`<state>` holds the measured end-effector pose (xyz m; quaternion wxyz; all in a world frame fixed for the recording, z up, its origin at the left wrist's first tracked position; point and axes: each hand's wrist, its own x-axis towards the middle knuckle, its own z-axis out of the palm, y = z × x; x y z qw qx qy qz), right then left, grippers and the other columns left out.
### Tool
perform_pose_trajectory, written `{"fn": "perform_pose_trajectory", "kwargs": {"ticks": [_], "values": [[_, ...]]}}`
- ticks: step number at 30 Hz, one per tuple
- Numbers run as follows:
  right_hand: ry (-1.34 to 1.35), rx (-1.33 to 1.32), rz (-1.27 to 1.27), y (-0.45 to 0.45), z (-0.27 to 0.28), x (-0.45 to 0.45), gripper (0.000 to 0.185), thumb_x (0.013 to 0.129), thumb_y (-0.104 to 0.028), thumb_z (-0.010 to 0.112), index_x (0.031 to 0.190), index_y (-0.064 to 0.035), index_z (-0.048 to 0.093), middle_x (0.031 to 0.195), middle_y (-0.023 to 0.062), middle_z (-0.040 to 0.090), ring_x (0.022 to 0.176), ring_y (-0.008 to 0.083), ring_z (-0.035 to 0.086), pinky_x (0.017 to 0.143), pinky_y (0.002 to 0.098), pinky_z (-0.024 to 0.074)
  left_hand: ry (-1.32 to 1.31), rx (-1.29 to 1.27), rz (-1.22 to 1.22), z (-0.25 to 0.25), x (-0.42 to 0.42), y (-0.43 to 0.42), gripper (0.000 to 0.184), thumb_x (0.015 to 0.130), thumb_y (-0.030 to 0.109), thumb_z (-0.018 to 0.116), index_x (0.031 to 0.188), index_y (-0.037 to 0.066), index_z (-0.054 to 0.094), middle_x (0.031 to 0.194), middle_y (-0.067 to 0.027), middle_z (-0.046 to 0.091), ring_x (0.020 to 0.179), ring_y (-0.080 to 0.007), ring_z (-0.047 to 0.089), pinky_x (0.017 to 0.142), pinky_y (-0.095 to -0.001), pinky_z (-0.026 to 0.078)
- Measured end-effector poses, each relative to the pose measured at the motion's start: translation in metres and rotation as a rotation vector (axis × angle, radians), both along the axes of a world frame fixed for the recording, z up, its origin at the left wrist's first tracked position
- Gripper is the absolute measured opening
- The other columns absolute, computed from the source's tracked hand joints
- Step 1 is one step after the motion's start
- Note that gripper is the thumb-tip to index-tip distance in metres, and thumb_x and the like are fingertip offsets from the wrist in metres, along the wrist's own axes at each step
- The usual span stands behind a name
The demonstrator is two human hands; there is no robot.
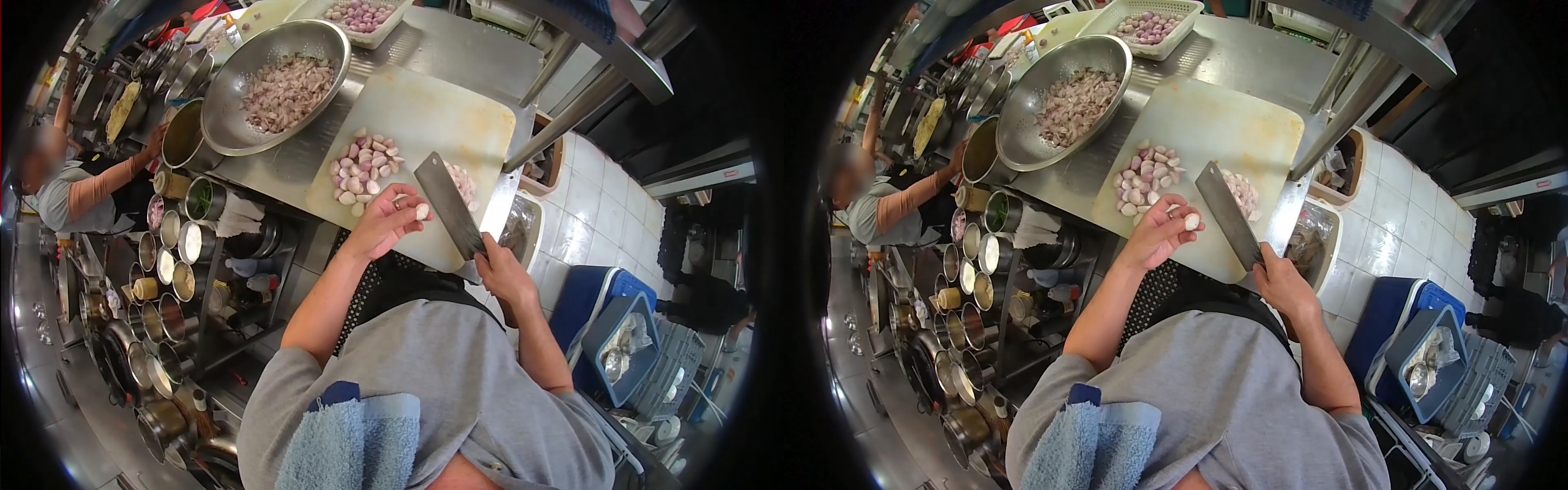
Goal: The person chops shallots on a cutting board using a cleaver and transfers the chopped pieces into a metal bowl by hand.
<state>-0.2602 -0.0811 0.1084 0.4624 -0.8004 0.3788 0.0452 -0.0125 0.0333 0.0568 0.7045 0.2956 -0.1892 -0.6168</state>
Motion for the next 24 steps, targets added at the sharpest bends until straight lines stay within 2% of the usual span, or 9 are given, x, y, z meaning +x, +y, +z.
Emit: {"fn": "perform_pose_trajectory", "kwargs": {"ticks": [2,5,8,11,14,17,20,24], "values": [[0.017,0.011,0.001,-0.001,0.001,0.0,0.027,0.096,-0.016,0.052,0.115,0.0016,0.045,0.087,0.0385,0.061,0.091,0.0545,0.059,0.079,0.0598,0.0433,0.097,-0.012,-0.043,0.003,-0.002,0.004,0.027,0.098,-0.001,0.058,0.121,0.011,0.055,0.118,-0.0107,0.064,0.103,-0.022,0.067,0.076,-0.025,0.054],[0.001,0.003,0.003,-0.001,-0.001,-0.001,0.027,0.096,-0.016,0.052,0.114,0.002,0.045,0.089,0.0384,0.061,0.092,0.0544,0.059,0.08,0.0599,0.0428,0.109,-0.064,-0.049,0.001,-0.003,0.003,0.022,0.098,0.004,0.062,0.118,0.01,0.058,0.113,-0.01,0.066,0.103,-0.0212,0.067,0.076,-0.0287,0.054],[0.011,-0.001,0.014,0.0,0.004,0.001,0.026,0.096,-0.016,0.052,0.114,0.0022,0.044,0.088,0.0377,0.061,0.091,0.0545,0.059,0.08,0.0605,0.0423,-0.483,0.129,0.072,-0.001,-0.008,-0.003,0.019,0.092,0.008,0.07,0.109,0.007,0.062,0.105,-0.0091,0.068,0.101,-0.0193,0.067,0.077,-0.0303,0.055],[-0.023,-0.081,0.043,0.002,0.0,-0.001,0.026,0.096,-0.015,0.052,0.114,0.0015,0.044,0.085,0.0369,0.061,0.089,0.0548,0.059,0.079,0.0611,0.0425,-1.53,0.22,0.286,-0.007,-0.017,-0.013,0.022,0.084,0.009,0.077,0.102,0.004,0.065,0.1,-0.009,0.068,0.095,-0.0187,0.068,0.076,-0.0299,0.055],[-0.082,-0.194,0.082,0.004,-0.015,-0.005,0.032,0.097,-0.014,0.052,0.122,0.003,0.044,0.082,0.0355,0.061,0.084,0.0525,0.061,0.075,0.0572,0.0463,-1.777,0.143,0.434,-0.023,-0.022,-0.017,0.027,0.08,0.007,0.078,0.103,0.002,0.066,0.099,-0.0099,0.068,0.09,-0.0209,0.069,0.073,-0.032,0.055],[-0.034,-0.187,0.096,0.008,-0.008,-0.002,0.032,0.095,-0.012,0.052,0.122,0.0028,0.042,0.082,0.0353,0.062,0.085,0.0533,0.06,0.076,0.06,0.0441,-1.321,0.327,0.247,0.006,-0.018,-0.011,0.025,0.081,0.007,0.077,0.103,0.003,0.067,0.098,-0.0115,0.068,0.088,-0.0257,0.068,0.074,-0.0371,0.055],[-0.031,-0.166,0.125,0.014,0.002,0.003,0.033,0.094,-0.01,0.052,0.121,0.004,0.041,0.08,0.0346,0.062,0.082,0.0522,0.061,0.076,0.0603,0.0445,-1.338,0.213,0.198,-0.007,-0.002,-0.011,0.02,0.08,0.006,0.074,0.099,0.002,0.069,0.096,-0.0133,0.068,0.09,-0.0307,0.067,0.079,-0.039,0.054],[-0.058,-0.227,0.193,0.02,0.004,0.01,0.027,0.092,-0.007,0.052,0.115,0.0039,0.042,0.075,0.0325,0.062,0.076,0.0501,0.063,0.071,0.0598,0.0463,-1.702,0.051,0.081,-0.009,0.005,-0.024,0.015,0.081,0.004,0.068,0.095,0.001,0.071,0.096,-0.0144,0.069,0.089,-0.0333,0.066,0.08,-0.0395,0.054]]}}
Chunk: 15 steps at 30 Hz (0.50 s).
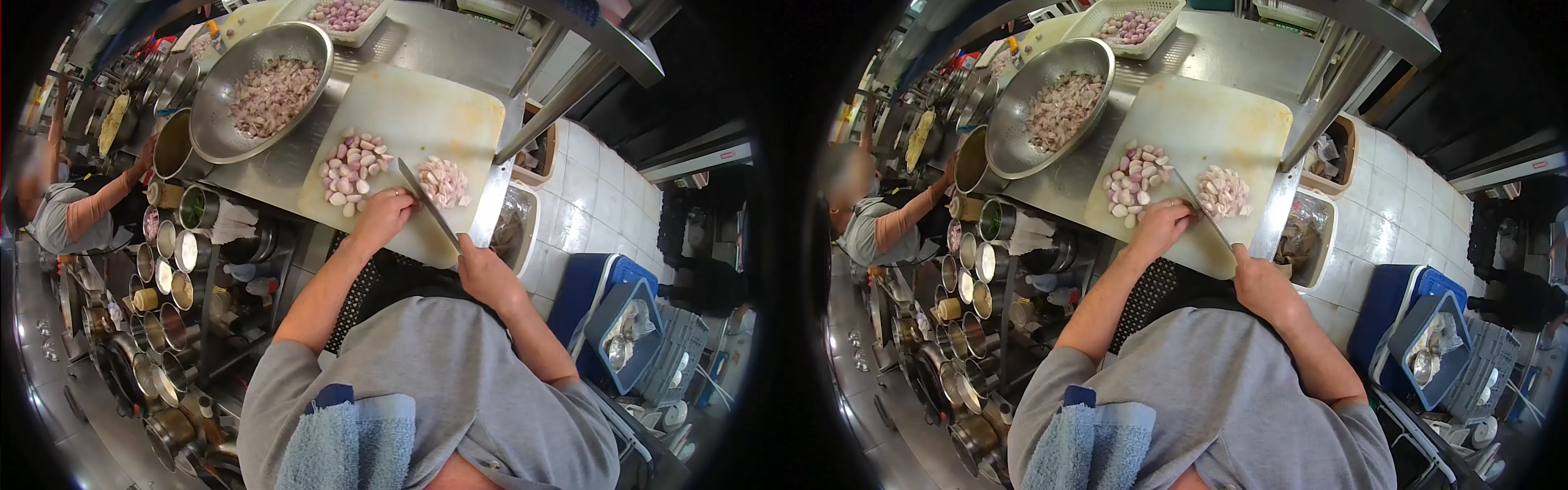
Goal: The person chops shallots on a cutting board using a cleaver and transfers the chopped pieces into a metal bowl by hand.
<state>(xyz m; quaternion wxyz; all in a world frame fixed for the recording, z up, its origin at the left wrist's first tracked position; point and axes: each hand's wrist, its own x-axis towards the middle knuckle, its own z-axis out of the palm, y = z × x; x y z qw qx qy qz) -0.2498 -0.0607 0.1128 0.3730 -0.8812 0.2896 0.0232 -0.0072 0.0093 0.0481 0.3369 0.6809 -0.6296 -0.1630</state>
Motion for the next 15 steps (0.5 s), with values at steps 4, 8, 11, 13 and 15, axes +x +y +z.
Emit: {"fn": "perform_pose_trajectory", "kwargs": {"ticks": [4,8,11,13,15], "values": [[0.023,-0.077,0.042,-0.004,0.002,0.006,0.021,0.092,-0.004,0.05,0.11,0.0028,0.041,0.07,0.0303,0.062,0.07,0.0485,0.064,0.065,0.0586,0.0484,-0.076,0.041,-0.057,0.001,0.002,-0.008,0.013,0.081,0.003,0.066,0.092,0.002,0.072,0.095,-0.0145,0.069,0.088,-0.033,0.066,0.078,-0.0419,0.054],[0.082,-0.078,0.059,-0.002,0.024,-0.002,0.021,0.092,-0.006,0.049,0.11,0.0027,0.041,0.07,0.0298,0.063,0.07,0.0485,0.064,0.065,0.0575,0.0498,-0.079,0.029,-0.044,-0.007,0.0,-0.01,0.012,0.08,0.003,0.067,0.091,0.002,0.073,0.093,-0.0145,0.07,0.087,-0.0331,0.066,0.078,-0.0422,0.054],[0.069,-0.074,0.054,-0.002,0.008,-0.005,0.021,0.092,-0.006,0.049,0.11,0.0025,0.041,0.07,0.0301,0.063,0.07,0.0491,0.064,0.066,0.0578,0.0499,-0.005,-0.019,-0.036,-0.007,-0.002,-0.007,0.011,0.081,0.003,0.068,0.091,0.002,0.073,0.092,-0.0141,0.07,0.085,-0.0332,0.066,0.078,-0.0419,0.054],[0.046,-0.096,0.055,-0.006,0.0,0.0,0.021,0.092,-0.006,0.05,0.109,0.0026,0.041,0.07,0.0306,0.062,0.07,0.0495,0.063,0.066,0.0584,0.0493,0.019,-0.055,-0.026,-0.008,-0.003,-0.005,0.012,0.081,0.003,0.069,0.092,0.002,0.073,0.092,-0.0138,0.07,0.085,-0.0334,0.066,0.078,-0.0416,0.054],[0.042,-0.087,0.059,-0.005,0.004,0.002,0.02,0.092,-0.006,0.05,0.108,0.0027,0.041,0.07,0.0309,0.062,0.07,0.0498,0.063,0.067,0.0587,0.0489,0.023,-0.079,-0.001,-0.008,-0.003,-0.002,0.013,0.08,0.003,0.068,0.092,0.002,0.073,0.092,-0.0137,0.07,0.086,-0.0335,0.066,0.078,-0.0412,0.054]]}}
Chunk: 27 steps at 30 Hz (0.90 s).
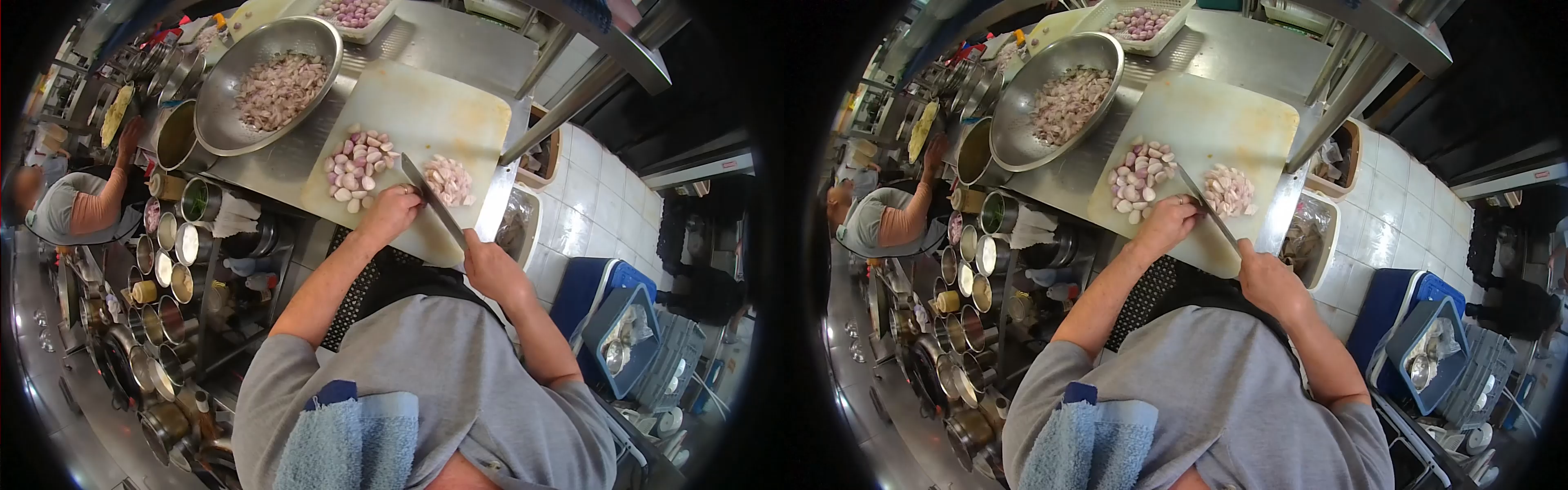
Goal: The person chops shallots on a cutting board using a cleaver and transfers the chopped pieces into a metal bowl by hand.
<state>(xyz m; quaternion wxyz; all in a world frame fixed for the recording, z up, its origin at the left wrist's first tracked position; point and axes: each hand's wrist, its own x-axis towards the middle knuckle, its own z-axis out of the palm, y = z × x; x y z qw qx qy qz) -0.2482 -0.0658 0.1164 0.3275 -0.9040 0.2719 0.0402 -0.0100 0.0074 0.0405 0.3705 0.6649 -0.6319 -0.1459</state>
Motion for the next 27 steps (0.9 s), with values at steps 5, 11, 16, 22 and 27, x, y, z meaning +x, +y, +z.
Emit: {"fn": "perform_pose_trajectory", "kwargs": {"ticks": [5,11,16,22,27], "values": [[-0.037,0.024,-0.022,0.0,-0.011,-0.002,0.018,0.091,-0.005,0.05,0.105,0.003,0.041,0.07,0.0308,0.062,0.071,0.0502,0.063,0.067,0.059,0.0488,0.005,0.009,0.014,-0.002,0.0,0.0,0.015,0.078,0.0,0.067,0.092,0.003,0.073,0.094,-0.0134,0.07,0.088,-0.0328,0.067,0.08,-0.04,0.055],[0.015,0.036,-0.032,0.001,0.01,-0.001,0.019,0.091,-0.005,0.049,0.106,0.0032,0.041,0.071,0.0315,0.062,0.073,0.0507,0.063,0.067,0.06,0.0481,0.05,-0.008,0.01,-0.002,0.0,0.0,0.015,0.079,0.0,0.067,0.093,0.003,0.073,0.097,-0.0123,0.071,0.087,-0.0325,0.067,0.08,-0.0399,0.055],[-0.025,0.055,-0.031,0.001,0.004,0.001,0.019,0.092,-0.005,0.049,0.107,0.0034,0.041,0.073,0.033,0.062,0.074,0.0511,0.063,0.069,0.0616,0.0468,0.015,-0.012,0.023,-0.005,0.001,0.003,0.015,0.079,0.001,0.068,0.094,0.003,0.073,0.099,-0.0117,0.07,0.09,-0.0324,0.066,0.08,-0.0399,0.055],[-0.054,0.088,-0.057,-0.013,-0.012,-0.001,0.022,0.093,-0.009,0.051,0.11,0.0029,0.044,0.076,0.034,0.062,0.079,0.0523,0.062,0.074,0.0613,0.0453,0.01,0.027,0.037,-0.002,-0.002,0.003,0.014,0.08,0.003,0.069,0.093,0.002,0.072,0.099,-0.0122,0.07,0.092,-0.033,0.066,0.08,-0.0401,0.054],[-0.059,0.074,-0.092,-0.024,-0.008,-0.012,0.028,0.092,-0.008,0.052,0.116,0.0031,0.043,0.076,0.0331,0.062,0.08,0.0521,0.062,0.073,0.0599,0.0455,-0.032,-0.088,-0.021,0.003,-0.002,-0.001,0.015,0.081,0.004,0.07,0.096,0.001,0.07,0.096,-0.0133,0.068,0.089,-0.0341,0.065,0.079,-0.0404,0.054]]}}
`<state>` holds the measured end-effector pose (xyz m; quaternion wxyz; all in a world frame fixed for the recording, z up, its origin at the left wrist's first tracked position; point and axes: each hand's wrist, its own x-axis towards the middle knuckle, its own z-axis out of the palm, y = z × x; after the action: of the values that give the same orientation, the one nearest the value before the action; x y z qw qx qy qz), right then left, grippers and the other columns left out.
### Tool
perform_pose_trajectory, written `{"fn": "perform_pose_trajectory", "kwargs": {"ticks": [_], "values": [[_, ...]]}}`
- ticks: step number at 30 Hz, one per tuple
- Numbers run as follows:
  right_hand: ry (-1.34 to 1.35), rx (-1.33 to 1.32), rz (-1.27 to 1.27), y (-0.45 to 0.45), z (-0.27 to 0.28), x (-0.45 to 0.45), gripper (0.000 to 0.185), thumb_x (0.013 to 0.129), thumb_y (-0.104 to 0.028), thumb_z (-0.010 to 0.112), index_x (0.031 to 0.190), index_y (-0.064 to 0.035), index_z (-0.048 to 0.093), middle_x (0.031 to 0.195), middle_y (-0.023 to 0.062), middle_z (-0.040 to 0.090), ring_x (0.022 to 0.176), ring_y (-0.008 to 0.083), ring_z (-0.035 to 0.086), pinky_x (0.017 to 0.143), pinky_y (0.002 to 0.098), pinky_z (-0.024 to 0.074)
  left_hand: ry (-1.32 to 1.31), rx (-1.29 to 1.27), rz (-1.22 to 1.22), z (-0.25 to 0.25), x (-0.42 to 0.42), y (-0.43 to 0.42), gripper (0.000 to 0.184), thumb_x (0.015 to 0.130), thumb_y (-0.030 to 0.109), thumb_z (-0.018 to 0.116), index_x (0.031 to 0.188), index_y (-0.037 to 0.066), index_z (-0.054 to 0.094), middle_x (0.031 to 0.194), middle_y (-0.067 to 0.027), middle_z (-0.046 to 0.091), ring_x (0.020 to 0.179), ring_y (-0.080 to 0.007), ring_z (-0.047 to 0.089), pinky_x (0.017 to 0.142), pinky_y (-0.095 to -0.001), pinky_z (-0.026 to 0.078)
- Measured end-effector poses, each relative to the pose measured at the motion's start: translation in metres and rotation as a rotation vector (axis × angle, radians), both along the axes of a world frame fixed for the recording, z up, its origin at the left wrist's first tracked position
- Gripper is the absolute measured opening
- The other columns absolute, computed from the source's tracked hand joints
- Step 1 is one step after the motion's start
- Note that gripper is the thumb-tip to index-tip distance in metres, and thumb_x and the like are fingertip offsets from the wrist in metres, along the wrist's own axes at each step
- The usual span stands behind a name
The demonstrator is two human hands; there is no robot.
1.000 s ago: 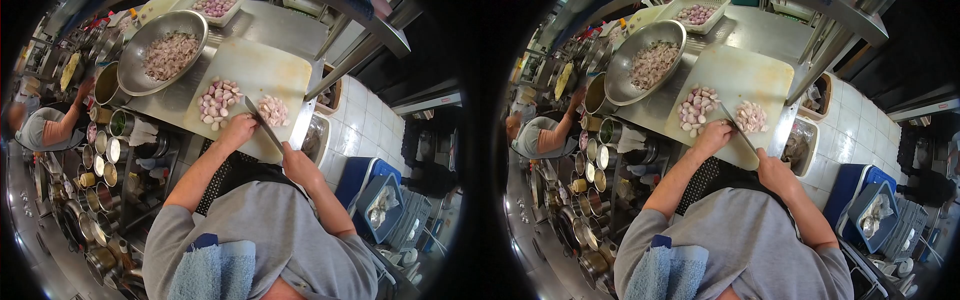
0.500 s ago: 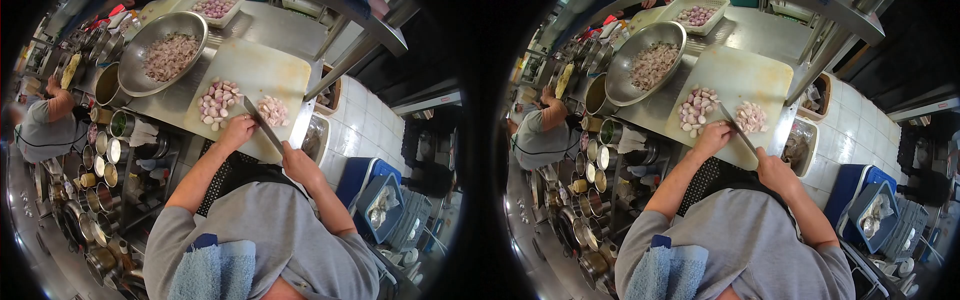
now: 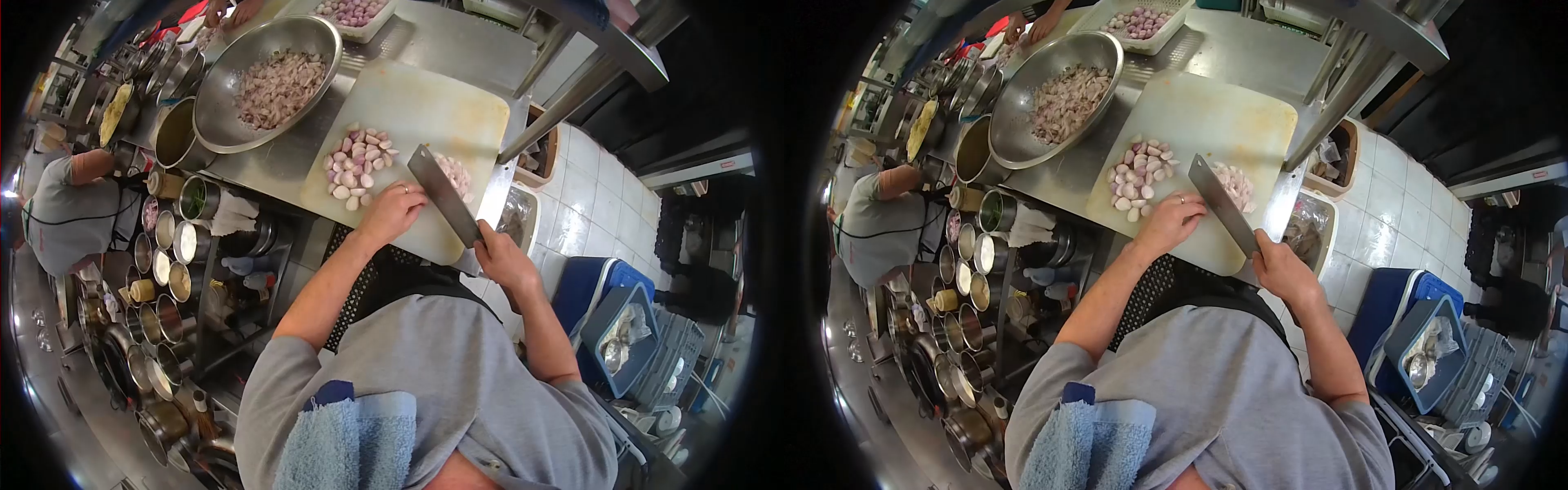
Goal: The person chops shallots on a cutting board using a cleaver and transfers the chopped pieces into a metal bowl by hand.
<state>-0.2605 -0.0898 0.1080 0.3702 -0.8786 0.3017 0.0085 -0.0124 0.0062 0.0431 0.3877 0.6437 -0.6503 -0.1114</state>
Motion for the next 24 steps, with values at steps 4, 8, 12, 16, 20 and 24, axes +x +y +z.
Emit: {"fn": "perform_pose_trajectory", "kwargs": {"ticks": [4,8,12,16,20,24], "values": [[-0.024,-0.03,0.024,0.014,-0.005,0.008,0.024,0.091,-0.006,0.052,0.111,0.004,0.042,0.073,0.0328,0.062,0.076,0.0511,0.062,0.071,0.0597,0.0468,0.118,0.222,0.18,-0.002,-0.004,0.001,0.014,0.083,0.003,0.07,0.097,0.0,0.069,0.096,-0.0129,0.067,0.088,-0.0329,0.065,0.078,-0.0397,0.054],[-0.026,-0.06,0.014,0.02,-0.006,0.008,0.019,0.09,-0.003,0.051,0.105,0.0038,0.042,0.07,0.0324,0.061,0.072,0.0495,0.064,0.068,0.0592,0.0485,0.211,0.176,0.243,0.009,0.003,0.008,0.012,0.084,0.001,0.068,0.096,0.001,0.069,0.099,-0.012,0.068,0.09,-0.0312,0.066,0.077,-0.0371,0.054],[-0.03,-0.065,0.011,0.022,-0.004,0.009,0.018,0.091,-0.003,0.051,0.105,0.0038,0.043,0.07,0.032,0.061,0.072,0.0493,0.064,0.067,0.0591,0.0485,0.001,0.031,-0.007,-0.002,0.02,0.009,0.014,0.085,0.0,0.065,0.097,0.003,0.07,0.101,-0.0101,0.07,0.091,-0.0296,0.067,0.078,-0.0358,0.055],[-0.023,-0.049,0.021,0.021,-0.002,0.012,0.017,0.091,-0.003,0.05,0.105,0.004,0.043,0.07,0.0316,0.062,0.072,0.0494,0.064,0.067,0.0592,0.0487,-0.116,0.09,-0.12,-0.01,0.027,0.0,0.017,0.084,0.001,0.064,0.098,0.006,0.071,0.105,-0.0076,0.071,0.094,-0.0277,0.068,0.079,-0.0359,0.056],[0.063,-0.058,0.077,0.025,0.017,0.011,0.018,0.091,-0.004,0.05,0.105,0.0044,0.043,0.07,0.031,0.062,0.072,0.0491,0.064,0.067,0.0588,0.0492,-0.134,0.121,-0.054,-0.011,0.019,0.0,0.019,0.082,0.0,0.064,0.098,0.007,0.072,0.106,-0.007,0.072,0.092,-0.0271,0.069,0.078,-0.037,0.057],[0.107,-0.053,0.084,0.024,0.012,0.013,0.019,0.091,-0.004,0.05,0.106,0.0043,0.042,0.069,0.0304,0.063,0.071,0.0487,0.064,0.068,0.0585,0.0495,-0.127,0.032,-0.027,-0.015,0.016,0.001,0.022,0.08,-0.001,0.065,0.1,0.006,0.072,0.102,-0.0087,0.073,0.089,-0.0281,0.07,0.077,-0.0373,0.058]]}}
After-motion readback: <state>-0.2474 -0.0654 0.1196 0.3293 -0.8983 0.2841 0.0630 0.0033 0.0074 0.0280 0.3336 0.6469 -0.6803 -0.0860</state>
